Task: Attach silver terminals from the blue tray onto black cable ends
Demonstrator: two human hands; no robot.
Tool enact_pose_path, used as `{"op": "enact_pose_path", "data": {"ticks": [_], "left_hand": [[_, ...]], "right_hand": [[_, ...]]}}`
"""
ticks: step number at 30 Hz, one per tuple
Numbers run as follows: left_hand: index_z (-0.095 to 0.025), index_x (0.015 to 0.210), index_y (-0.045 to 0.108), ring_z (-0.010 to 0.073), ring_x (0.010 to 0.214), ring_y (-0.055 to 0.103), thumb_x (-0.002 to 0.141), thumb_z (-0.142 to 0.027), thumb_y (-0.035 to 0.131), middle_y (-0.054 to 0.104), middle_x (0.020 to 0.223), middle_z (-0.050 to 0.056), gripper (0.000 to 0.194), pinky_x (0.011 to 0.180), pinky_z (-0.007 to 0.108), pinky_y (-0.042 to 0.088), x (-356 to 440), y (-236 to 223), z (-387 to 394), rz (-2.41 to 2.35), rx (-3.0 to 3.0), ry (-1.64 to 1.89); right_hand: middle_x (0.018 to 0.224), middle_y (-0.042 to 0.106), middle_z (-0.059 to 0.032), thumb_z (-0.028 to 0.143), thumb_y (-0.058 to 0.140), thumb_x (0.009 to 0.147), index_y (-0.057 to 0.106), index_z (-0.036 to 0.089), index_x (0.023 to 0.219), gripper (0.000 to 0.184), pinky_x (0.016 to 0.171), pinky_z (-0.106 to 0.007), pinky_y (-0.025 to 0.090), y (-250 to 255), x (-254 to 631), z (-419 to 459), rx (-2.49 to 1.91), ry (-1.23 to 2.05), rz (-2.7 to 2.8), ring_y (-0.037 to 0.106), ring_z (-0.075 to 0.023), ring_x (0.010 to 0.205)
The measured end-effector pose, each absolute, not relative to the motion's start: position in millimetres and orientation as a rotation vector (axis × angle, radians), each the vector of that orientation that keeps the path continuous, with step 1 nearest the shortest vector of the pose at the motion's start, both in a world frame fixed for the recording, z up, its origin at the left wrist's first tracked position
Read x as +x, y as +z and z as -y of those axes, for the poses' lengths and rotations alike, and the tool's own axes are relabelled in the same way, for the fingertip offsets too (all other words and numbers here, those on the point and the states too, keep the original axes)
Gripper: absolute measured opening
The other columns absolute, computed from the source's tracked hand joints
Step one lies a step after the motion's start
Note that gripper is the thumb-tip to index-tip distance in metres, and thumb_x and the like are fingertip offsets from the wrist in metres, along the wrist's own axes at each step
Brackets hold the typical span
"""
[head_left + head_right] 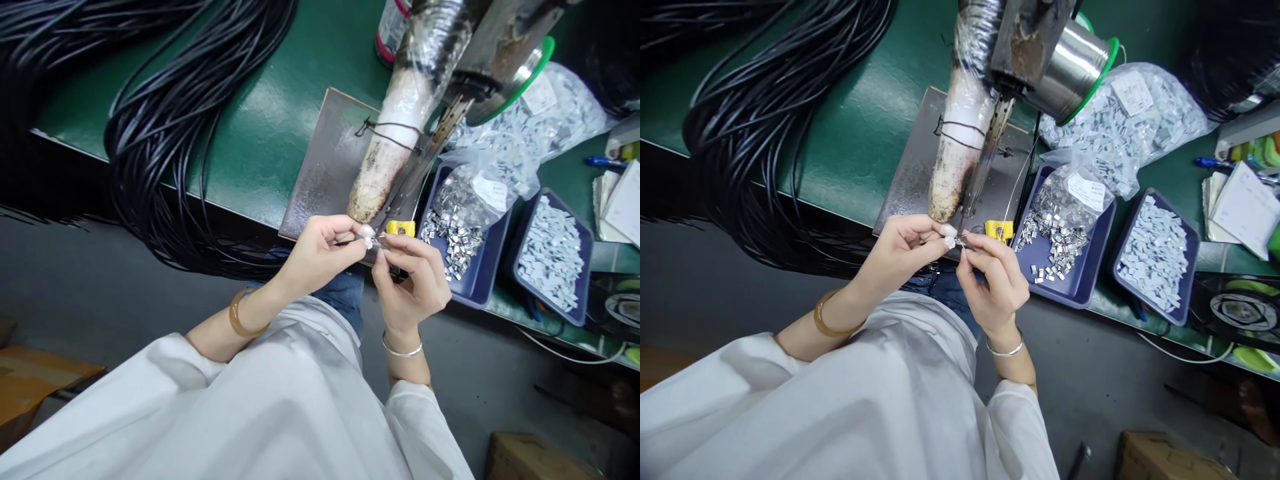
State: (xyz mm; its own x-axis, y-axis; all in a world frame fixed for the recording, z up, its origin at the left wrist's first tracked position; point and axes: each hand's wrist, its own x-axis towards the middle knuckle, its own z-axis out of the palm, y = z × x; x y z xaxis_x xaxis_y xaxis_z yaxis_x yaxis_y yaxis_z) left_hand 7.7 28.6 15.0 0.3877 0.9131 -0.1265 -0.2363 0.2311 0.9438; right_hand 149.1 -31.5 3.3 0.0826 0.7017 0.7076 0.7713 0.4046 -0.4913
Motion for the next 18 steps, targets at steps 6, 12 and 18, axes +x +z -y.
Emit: {"op": "enact_pose_path", "data": {"ticks": [6,12,18], "left_hand": [[-0.011,0.072,0.070,0.0042,0.051,0.033,0.071,-0.015,0.068,0.043,0.052,-0.006,0.004,0.049,0.018,0.027,5.9,14.8,-28.9,-0.832,1.045,0.876],[-0.012,0.070,0.070,0.0056,0.054,0.042,0.072,-0.018,0.068,0.053,0.058,-0.003,0.007,0.052,0.019,0.034,3.3,14.6,-27.8,-0.846,1.052,0.845],[-0.012,0.071,0.074,0.0084,0.059,0.055,0.073,-0.021,0.071,0.067,0.066,0.001,0.010,0.058,0.020,0.046,3.0,14.6,-26.1,-0.857,1.049,0.882]], "right_hand": [[0.104,0.076,-0.0053,0.005,0.072,0.080,0.061,0.021,0.089,0.021,0.078,-0.030,0.065,-0.4,148.6,34.8,-1.302,-0.115,1.650,0.074,-0.0168,0.093],[0.100,0.077,-0.0042,0.007,0.072,0.082,0.063,0.021,0.092,0.019,0.079,-0.030,0.063,-1.0,149.1,35.8,-1.312,-0.150,1.656,0.074,-0.0157,0.090],[0.100,0.076,-0.0040,0.005,0.068,0.084,0.065,0.020,0.092,0.018,0.081,-0.034,0.064,0.9,146.9,34.5,-1.306,0.086,1.553,0.074,-0.0165,0.091]]}}
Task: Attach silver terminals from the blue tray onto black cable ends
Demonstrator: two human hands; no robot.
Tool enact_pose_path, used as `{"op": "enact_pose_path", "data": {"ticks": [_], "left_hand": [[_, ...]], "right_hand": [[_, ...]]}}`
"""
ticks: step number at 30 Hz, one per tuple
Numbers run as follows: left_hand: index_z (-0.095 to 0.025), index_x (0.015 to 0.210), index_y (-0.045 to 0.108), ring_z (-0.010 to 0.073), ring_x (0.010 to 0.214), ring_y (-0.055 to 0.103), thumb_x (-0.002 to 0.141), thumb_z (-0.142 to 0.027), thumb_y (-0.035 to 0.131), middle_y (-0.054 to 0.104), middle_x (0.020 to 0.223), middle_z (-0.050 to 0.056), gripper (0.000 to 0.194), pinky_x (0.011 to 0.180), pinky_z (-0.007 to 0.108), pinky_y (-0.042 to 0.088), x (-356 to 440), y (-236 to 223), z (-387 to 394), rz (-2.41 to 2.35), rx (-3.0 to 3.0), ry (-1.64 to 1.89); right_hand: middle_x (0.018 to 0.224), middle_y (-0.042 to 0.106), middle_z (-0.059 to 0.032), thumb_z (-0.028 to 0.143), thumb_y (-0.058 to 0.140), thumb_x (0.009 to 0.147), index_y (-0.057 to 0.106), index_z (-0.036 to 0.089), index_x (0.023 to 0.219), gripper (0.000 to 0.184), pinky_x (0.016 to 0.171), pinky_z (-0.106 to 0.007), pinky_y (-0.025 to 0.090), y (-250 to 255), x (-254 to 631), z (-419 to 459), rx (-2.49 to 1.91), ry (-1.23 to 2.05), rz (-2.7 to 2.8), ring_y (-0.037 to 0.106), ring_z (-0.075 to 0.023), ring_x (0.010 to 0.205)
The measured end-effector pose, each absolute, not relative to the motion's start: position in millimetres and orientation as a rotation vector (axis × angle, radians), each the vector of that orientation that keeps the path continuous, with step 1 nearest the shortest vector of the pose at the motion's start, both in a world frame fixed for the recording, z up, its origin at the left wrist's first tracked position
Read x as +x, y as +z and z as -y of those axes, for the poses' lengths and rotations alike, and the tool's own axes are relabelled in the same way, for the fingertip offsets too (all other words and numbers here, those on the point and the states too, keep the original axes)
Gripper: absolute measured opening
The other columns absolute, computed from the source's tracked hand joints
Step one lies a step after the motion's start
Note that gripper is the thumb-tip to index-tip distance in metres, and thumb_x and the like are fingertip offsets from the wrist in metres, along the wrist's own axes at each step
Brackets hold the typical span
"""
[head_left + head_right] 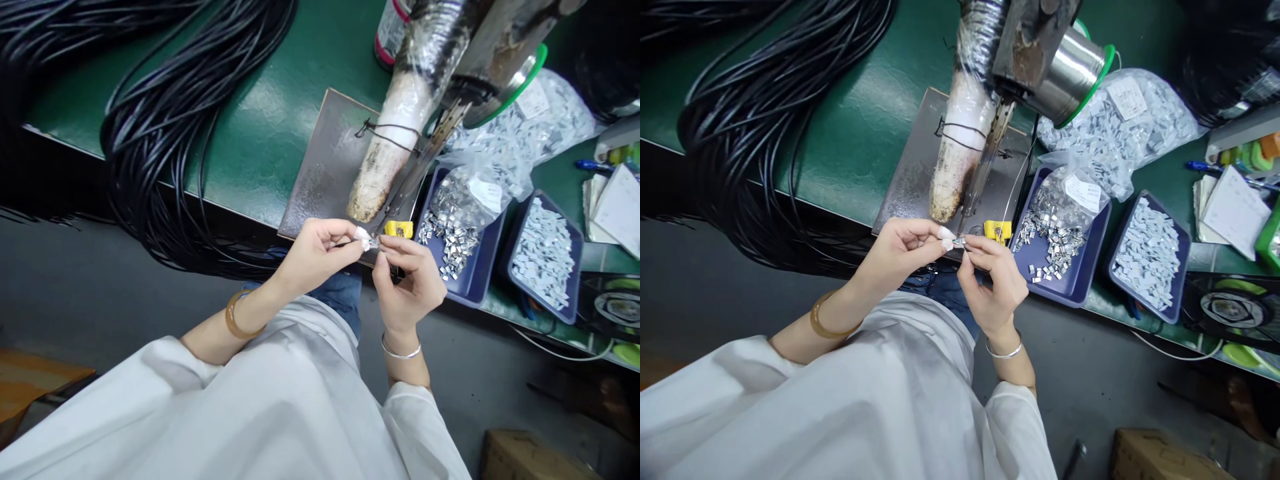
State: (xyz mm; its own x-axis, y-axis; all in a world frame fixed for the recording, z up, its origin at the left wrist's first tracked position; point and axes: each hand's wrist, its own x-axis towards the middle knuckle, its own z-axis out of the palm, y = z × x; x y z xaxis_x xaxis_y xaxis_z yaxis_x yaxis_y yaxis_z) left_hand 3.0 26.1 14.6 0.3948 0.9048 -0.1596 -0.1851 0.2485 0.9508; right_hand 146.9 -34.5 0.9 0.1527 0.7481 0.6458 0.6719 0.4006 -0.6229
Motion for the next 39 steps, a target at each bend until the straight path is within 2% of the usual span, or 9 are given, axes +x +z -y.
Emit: {"op": "enact_pose_path", "data": {"ticks": [3,14,19,23,28,30,34,36,39], "left_hand": [[-0.012,0.073,0.075,0.0094,0.061,0.058,0.074,-0.022,0.070,0.069,0.068,0.002,0.011,0.059,0.020,0.048,4,12,-24,-0.872,1.082,0.927],[-0.013,0.068,0.072,0.0066,0.051,0.042,0.079,-0.021,0.068,0.057,0.057,0.000,0.014,0.045,0.018,0.030,4,13,-22,-0.994,1.249,1.010],[-0.012,0.075,0.076,0.0052,0.048,0.037,0.079,-0.020,0.068,0.057,0.055,-0.001,0.013,0.044,0.018,0.027,1,10,-24,-0.968,1.268,0.936],[-0.012,0.078,0.077,0.0076,0.055,0.050,0.078,-0.020,0.068,0.068,0.067,0.002,0.012,0.050,0.018,0.038,1,10,-23,-0.934,1.210,0.913],[-0.011,0.070,0.073,0.0062,0.051,0.047,0.079,-0.019,0.069,0.060,0.057,-0.001,0.013,0.048,0.017,0.037,0,12,-20,-0.861,1.180,0.889],[-0.011,0.073,0.073,0.0074,0.055,0.053,0.079,-0.020,0.070,0.065,0.062,0.001,0.011,0.053,0.018,0.043,-1,12,-19,-0.839,1.158,0.942],[-0.011,0.082,0.073,0.0106,0.069,0.062,0.081,-0.020,0.070,0.072,0.078,0.005,0.009,0.066,0.020,0.051,-3,8,-13,-0.847,1.179,0.977],[-0.012,0.081,0.072,0.0085,0.063,0.057,0.082,-0.019,0.067,0.067,0.070,0.002,0.008,0.059,0.018,0.046,-4,7,-9,-0.840,1.229,0.915],[-0.013,0.080,0.070,0.0057,0.053,0.042,0.083,-0.019,0.065,0.052,0.060,-0.003,0.009,0.048,0.017,0.032,-5,7,-5,-0.834,1.291,0.886]], "right_hand": [[0.102,0.075,-0.0046,0.004,0.069,0.084,0.066,0.020,0.093,0.019,0.081,-0.035,0.064,1,147,34,-1.309,0.097,1.557,0.074,-0.0167,0.093],[0.105,0.075,-0.0038,0.006,0.072,0.082,0.066,0.022,0.092,0.020,0.081,-0.032,0.066,9,147,29,-1.354,-0.002,1.628,0.074,-0.0168,0.094],[0.106,0.076,-0.0049,0.007,0.070,0.083,0.061,0.022,0.091,0.019,0.081,-0.029,0.065,6,150,33,-1.347,-0.054,1.735,0.075,-0.0160,0.093],[0.103,0.077,-0.0047,0.006,0.071,0.083,0.062,0.022,0.093,0.021,0.081,-0.027,0.064,5,151,35,-1.351,-0.116,1.753,0.076,-0.0149,0.091],[0.102,0.079,-0.0068,0.005,0.074,0.081,0.066,0.019,0.097,0.022,0.083,-0.026,0.064,4,149,37,-1.289,-0.245,1.745,0.076,-0.0154,0.092],[0.101,0.079,-0.0062,0.004,0.074,0.081,0.066,0.019,0.097,0.022,0.083,-0.026,0.063,3,148,38,-1.293,-0.263,1.734,0.076,-0.0151,0.090],[0.091,0.077,-0.0006,0.007,0.070,0.084,0.066,0.022,0.093,0.018,0.073,-0.025,0.064,7,148,40,-1.376,0.064,1.599,0.075,-0.0137,0.082],[0.090,0.077,-0.0006,0.008,0.068,0.086,0.065,0.022,0.093,0.016,0.069,-0.026,0.063,11,149,42,-1.374,0.187,1.537,0.076,-0.0147,0.082],[0.096,0.078,-0.0016,0.009,0.069,0.086,0.065,0.022,0.093,0.015,0.074,-0.027,0.063,17,148,45,-1.358,0.115,1.636,0.077,-0.0162,0.089]]}}
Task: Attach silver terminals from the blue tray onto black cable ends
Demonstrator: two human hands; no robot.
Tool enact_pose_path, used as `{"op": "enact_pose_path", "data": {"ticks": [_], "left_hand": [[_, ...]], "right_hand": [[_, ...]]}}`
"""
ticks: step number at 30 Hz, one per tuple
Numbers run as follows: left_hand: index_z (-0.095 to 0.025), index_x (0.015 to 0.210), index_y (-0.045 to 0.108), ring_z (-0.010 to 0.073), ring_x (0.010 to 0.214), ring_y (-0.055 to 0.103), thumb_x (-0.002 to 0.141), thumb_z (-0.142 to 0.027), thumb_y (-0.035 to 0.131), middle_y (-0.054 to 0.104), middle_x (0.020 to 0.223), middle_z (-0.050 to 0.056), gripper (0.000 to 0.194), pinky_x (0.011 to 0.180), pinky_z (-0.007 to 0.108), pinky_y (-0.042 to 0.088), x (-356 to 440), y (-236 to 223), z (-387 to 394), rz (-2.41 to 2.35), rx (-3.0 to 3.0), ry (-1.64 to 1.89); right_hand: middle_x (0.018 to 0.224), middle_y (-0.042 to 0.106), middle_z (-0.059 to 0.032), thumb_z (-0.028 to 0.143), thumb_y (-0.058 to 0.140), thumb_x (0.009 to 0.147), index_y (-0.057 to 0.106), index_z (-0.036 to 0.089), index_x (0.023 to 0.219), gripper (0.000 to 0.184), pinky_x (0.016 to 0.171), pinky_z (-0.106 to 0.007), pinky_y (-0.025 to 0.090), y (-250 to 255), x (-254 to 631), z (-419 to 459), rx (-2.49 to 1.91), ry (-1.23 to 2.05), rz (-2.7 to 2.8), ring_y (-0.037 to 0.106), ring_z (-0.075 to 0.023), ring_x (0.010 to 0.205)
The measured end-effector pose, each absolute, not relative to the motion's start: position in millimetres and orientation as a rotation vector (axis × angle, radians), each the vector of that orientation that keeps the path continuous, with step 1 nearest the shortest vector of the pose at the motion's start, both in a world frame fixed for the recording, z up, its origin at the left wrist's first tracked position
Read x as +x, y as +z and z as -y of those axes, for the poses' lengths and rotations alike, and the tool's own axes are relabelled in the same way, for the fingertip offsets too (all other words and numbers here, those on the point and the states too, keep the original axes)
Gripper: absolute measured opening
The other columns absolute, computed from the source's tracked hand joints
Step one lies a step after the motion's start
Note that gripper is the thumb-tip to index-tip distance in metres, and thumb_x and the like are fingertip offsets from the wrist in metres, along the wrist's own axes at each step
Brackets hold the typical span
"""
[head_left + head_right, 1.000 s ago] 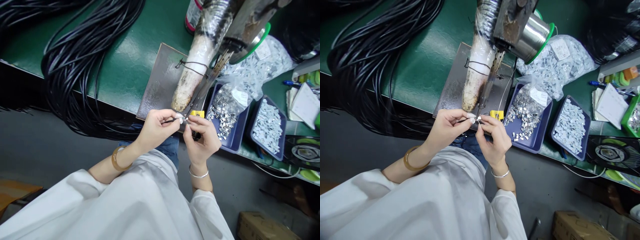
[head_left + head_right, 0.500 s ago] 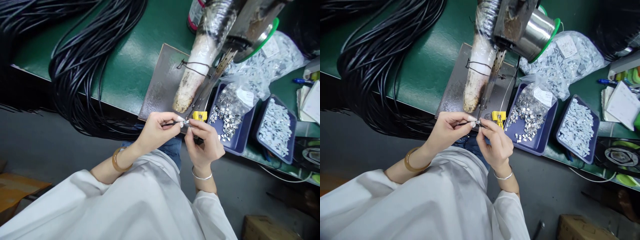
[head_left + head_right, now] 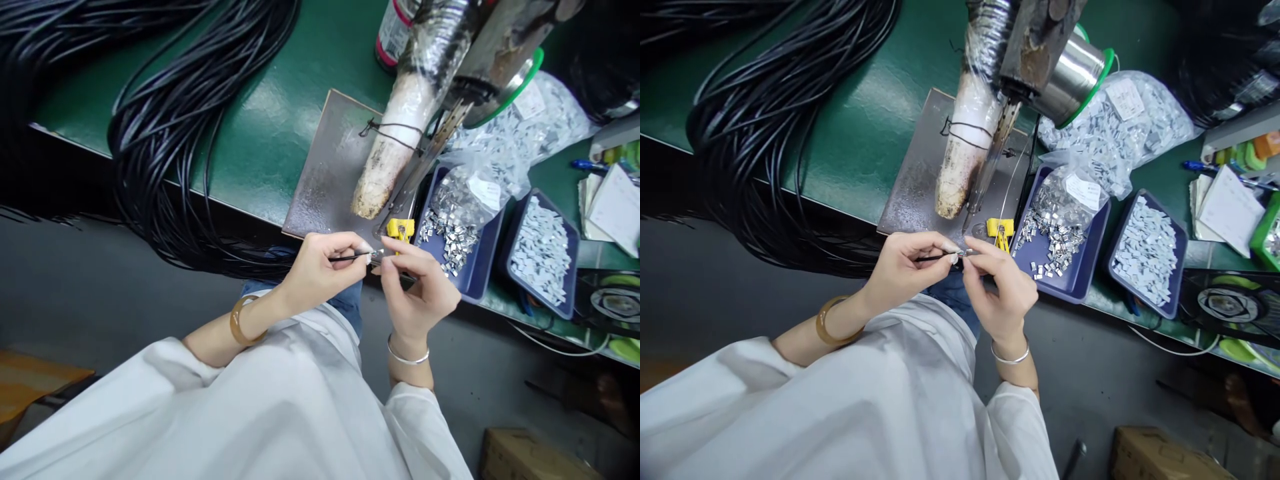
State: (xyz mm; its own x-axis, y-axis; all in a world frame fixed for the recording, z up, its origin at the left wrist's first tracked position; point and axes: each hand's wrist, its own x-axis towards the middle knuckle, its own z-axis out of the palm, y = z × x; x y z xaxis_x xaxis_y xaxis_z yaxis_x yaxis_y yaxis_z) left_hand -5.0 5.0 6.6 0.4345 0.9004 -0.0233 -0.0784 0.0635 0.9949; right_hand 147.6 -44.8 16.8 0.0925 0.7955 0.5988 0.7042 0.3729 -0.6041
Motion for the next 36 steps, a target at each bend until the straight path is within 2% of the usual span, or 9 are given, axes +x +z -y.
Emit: {"op": "enact_pose_path", "data": {"ticks": [4,6,10,15,20,27,36], "left_hand": [[-0.014,0.075,0.064,0.0051,0.051,0.027,0.084,-0.019,0.063,0.033,0.055,-0.007,0.010,0.046,0.019,0.021,-5,5,-5,-0.860,1.340,0.930],[-0.014,0.074,0.062,0.0051,0.050,0.024,0.084,-0.020,0.063,0.030,0.054,-0.008,0.012,0.046,0.020,0.020,-4,4,-6,-0.871,1.320,0.937],[-0.014,0.073,0.061,0.0047,0.049,0.021,0.084,-0.019,0.062,0.028,0.054,-0.009,0.012,0.046,0.021,0.018,-4,5,-7,-0.863,1.282,0.956],[-0.014,0.076,0.064,0.0052,0.049,0.022,0.084,-0.017,0.062,0.030,0.054,-0.008,0.009,0.046,0.022,0.017,0,7,-10,-0.883,1.336,0.969],[-0.014,0.078,0.066,0.0054,0.048,0.023,0.082,-0.017,0.062,0.030,0.053,-0.008,0.006,0.045,0.022,0.017,6,5,-16,-0.900,1.339,1.006],[-0.014,0.074,0.065,0.0050,0.048,0.023,0.083,-0.019,0.062,0.031,0.053,-0.008,0.011,0.044,0.021,0.018,10,5,-18,-0.913,1.345,1.030],[-0.013,0.078,0.071,0.0042,0.046,0.024,0.080,-0.019,0.065,0.036,0.052,-0.008,0.008,0.041,0.020,0.018,4,7,-19,-0.864,1.307,1.033]], "right_hand": [[0.097,0.080,-0.0004,0.008,0.072,0.084,0.066,0.023,0.097,0.021,0.075,-0.024,0.062,17,146,47,-1.326,-0.068,1.809,0.077,-0.0143,0.085],[0.098,0.080,-0.0009,0.008,0.073,0.084,0.067,0.023,0.100,0.023,0.077,-0.024,0.062,15,146,48,-1.296,-0.142,1.866,0.077,-0.0143,0.085],[0.100,0.079,-0.0022,0.007,0.072,0.084,0.067,0.022,0.100,0.023,0.082,-0.027,0.063,9,147,45,-1.328,-0.124,1.770,0.077,-0.0156,0.090],[0.098,0.076,-0.0018,0.011,0.069,0.087,0.066,0.021,0.093,0.012,0.080,-0.032,0.063,4,146,38,-1.419,0.113,1.564,0.075,-0.0164,0.090],[0.099,0.076,-0.0013,0.008,0.071,0.085,0.068,0.022,0.094,0.018,0.082,-0.032,0.062,2,144,32,-1.387,-0.099,1.629,0.074,-0.0158,0.091],[0.099,0.076,-0.0025,0.006,0.074,0.082,0.069,0.021,0.092,0.019,0.083,-0.032,0.062,2,144,28,-1.370,-0.080,1.590,0.073,-0.0162,0.092],[0.106,0.075,-0.0034,0.007,0.074,0.081,0.065,0.022,0.093,0.021,0.079,-0.031,0.066,1,143,34,-1.345,-0.105,1.634,0.074,-0.0168,0.094]]}}
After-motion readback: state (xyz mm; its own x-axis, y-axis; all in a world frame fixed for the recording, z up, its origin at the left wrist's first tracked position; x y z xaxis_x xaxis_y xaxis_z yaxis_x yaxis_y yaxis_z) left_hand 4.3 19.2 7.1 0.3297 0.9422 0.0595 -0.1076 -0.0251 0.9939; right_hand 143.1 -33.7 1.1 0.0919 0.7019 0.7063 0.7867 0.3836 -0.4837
